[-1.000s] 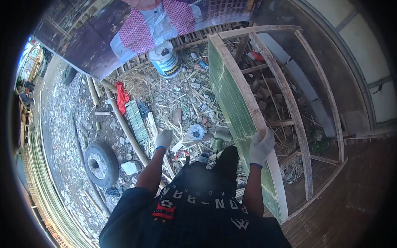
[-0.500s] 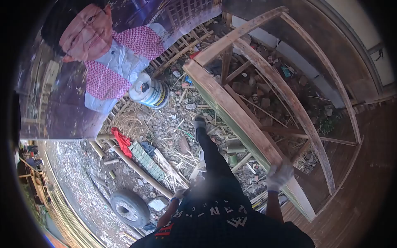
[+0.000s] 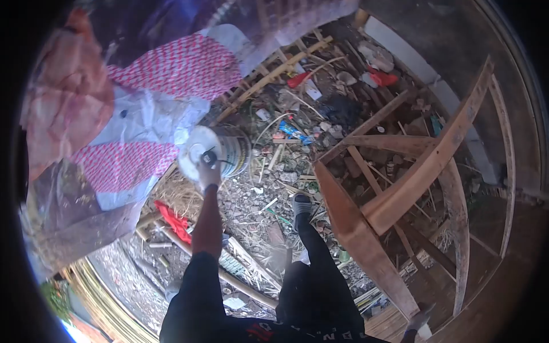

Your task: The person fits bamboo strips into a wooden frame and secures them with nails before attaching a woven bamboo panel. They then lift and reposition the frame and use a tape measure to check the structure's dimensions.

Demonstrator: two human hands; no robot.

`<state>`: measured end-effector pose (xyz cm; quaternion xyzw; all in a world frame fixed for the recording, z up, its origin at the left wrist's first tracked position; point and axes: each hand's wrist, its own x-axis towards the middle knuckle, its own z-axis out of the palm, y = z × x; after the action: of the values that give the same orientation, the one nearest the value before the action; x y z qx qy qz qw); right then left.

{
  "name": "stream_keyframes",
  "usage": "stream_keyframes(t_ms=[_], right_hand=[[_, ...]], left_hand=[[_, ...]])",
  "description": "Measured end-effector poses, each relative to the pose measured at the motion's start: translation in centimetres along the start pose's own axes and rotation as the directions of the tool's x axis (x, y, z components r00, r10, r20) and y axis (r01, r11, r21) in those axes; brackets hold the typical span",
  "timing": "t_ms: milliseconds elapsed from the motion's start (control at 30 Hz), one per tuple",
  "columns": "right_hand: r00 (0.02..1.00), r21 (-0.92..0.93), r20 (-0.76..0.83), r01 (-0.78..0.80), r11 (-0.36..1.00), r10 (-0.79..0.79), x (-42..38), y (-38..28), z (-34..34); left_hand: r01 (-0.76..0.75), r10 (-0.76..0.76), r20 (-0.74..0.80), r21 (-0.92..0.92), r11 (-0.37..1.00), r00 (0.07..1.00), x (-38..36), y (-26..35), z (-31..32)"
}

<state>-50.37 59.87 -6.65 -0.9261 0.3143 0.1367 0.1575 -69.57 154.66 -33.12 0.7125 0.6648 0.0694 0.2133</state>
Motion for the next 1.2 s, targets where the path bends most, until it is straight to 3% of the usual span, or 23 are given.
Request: stream_keyframes(t_ms=[67, 133, 167, 200, 233, 300, 400, 433, 467, 533, 567, 600, 667, 700, 767, 800, 833, 867, 967, 1100, 1133, 1167, 1200], right_hand=[[0.962, -0.180, -0.063, 0.249, 0.952, -0.264, 2.9, 6.8, 0.1], [0.905, -0.462, -0.086, 0.334, 0.822, -0.416, 0.4, 6.1, 0.6], [0.868, -0.591, -0.096, 0.345, 0.729, -0.488, -0.9, 5.7, 0.8], [0.974, -0.391, -0.132, 0.121, 0.912, -0.186, -1.1, 3.2, 1.4], [0.970, -0.169, -0.231, 0.038, 0.985, -0.077, -2.3, 0.7, 2.2], [0.898, 0.336, -0.415, 0.003, 0.942, 0.145, -5.7, -5.8, 3.7], [0.951, 0.281, -0.266, -0.080, 0.956, 0.158, -5.9, -6.1, 3.5], [0.881, 0.075, -0.472, 0.063, 0.995, -0.020, -5.4, -5.7, 4.5], [0.759, -0.166, -0.599, 0.193, 0.967, -0.255, -4.6, -4.3, 5.8], [0.823, -0.177, -0.546, 0.074, 0.981, -0.160, -7.1, -8.8, 6.3], [0.759, -0.185, -0.560, 0.276, 0.943, -0.332, -8.8, -11.2, 7.9], [0.656, -0.188, -0.601, 0.439, 0.879, -0.457, -11.6, -12.7, 9.2], [0.642, 0.122, -0.636, 0.631, 0.766, -0.428, -19.2, -21.5, 12.5], [0.552, -0.150, -0.482, 0.713, 0.685, -0.680, -24.3, -26.5, 11.4], [0.607, 0.143, -0.419, 0.778, 0.611, -0.675, -30.8, -32.9, 12.7], [0.615, 0.271, -0.251, 0.786, 0.555, -0.748, -33.8, -36.2, 11.4], [0.474, 0.304, -0.239, 0.866, 0.398, -0.847, -36.0, -38.7, 10.9], [0.490, 0.446, -0.144, 0.808, 0.386, -0.860, -38.5, -40.0, 10.2], [0.543, 0.693, 0.226, 0.493, 0.525, -0.809, -42.7, -41.3, 7.9], [0.440, 0.679, 0.548, 0.263, 0.686, -0.711, -43.5, -37.0, 8.5], [0.449, 0.727, 0.580, 0.092, 0.681, -0.680, -44.5, -36.6, 7.3], [0.448, 0.753, 0.613, -0.078, 0.654, -0.652, -45.8, -36.7, 5.4], [0.436, 0.758, 0.643, -0.245, 0.604, -0.629, -46.9, -36.7, 4.1]], left_hand=[[-0.094, 0.107, -0.129, 0.103, 0.990, 0.986, 5.8, -3.7, 4.9], [-0.125, 0.115, 0.065, 0.178, 0.976, 0.991, 8.7, -5.3, 6.6], [-0.085, 0.117, 0.095, -0.285, 0.955, 0.989, 9.5, -7.2, 8.0], [-0.160, 0.181, 0.041, -0.307, 0.938, 0.983, 9.9, -7.8, 8.2], [-0.076, 0.122, 0.123, -0.327, 0.942, 0.985, 9.9, -8.3, 7.9], [-0.133, 0.146, 0.055, -0.195, 0.972, 0.988, 6.2, -5.0, 5.1], [-0.159, 0.164, 0.047, -0.087, 0.983, 0.985, 4.9, -6.9, 4.8], [-0.145, 0.117, -0.086, -0.646, 0.749, 0.989, 5.9, -10.5, 8.9], [-0.034, 0.056, 0.008, -0.696, 0.718, 0.998, 4.2, -9.4, 6.7], [-0.064, 0.090, 0.014, -0.595, 0.801, 0.996, 0.9, -6.0, 3.3], [-0.042, 0.080, 0.013, -0.760, 0.649, 0.997, -0.6, -4.0, 3.1], [0.127, 0.060, 0.200, -0.800, 0.586, 0.978, -3.5, -0.2, 0.2], [0.448, 0.202, 0.558, -0.794, 0.411, 0.805, -9.0, 5.9, -5.5], [0.533, 0.348, 0.655, -0.752, 0.389, 0.671, -10.9, 7.0, -6.5], [0.716, 0.581, 0.724, -0.622, 0.318, 0.371, -16.7, 11.8, -11.3], [0.774, 0.658, 0.733, -0.514, 0.371, 0.171, -18.4, 12.3, -12.5], [0.792, 0.542, 0.829, -0.421, 0.442, 0.139, -21.0, 13.1, -14.8], [0.533, 0.642, 0.765, -0.566, 0.629, 0.054, -22.1, 14.5, -17.1], [-0.184, 0.733, 0.668, -0.743, 0.644, -0.132, -25.3, 18.8, -24.0], [-0.389, 0.553, 0.827, -0.544, 0.744, -0.100, -27.3, 22.7, -30.6], [-0.411, 0.456, 0.888, -0.440, 0.798, -0.063, -27.8, 24.2, -32.2], [-0.299, 0.564, 0.825, -0.550, 0.779, -0.048, -28.3, 23.5, -31.7], [-0.427, 0.611, 0.790, -0.573, 0.700, -0.059, -28.4, 23.6, -31.8]])
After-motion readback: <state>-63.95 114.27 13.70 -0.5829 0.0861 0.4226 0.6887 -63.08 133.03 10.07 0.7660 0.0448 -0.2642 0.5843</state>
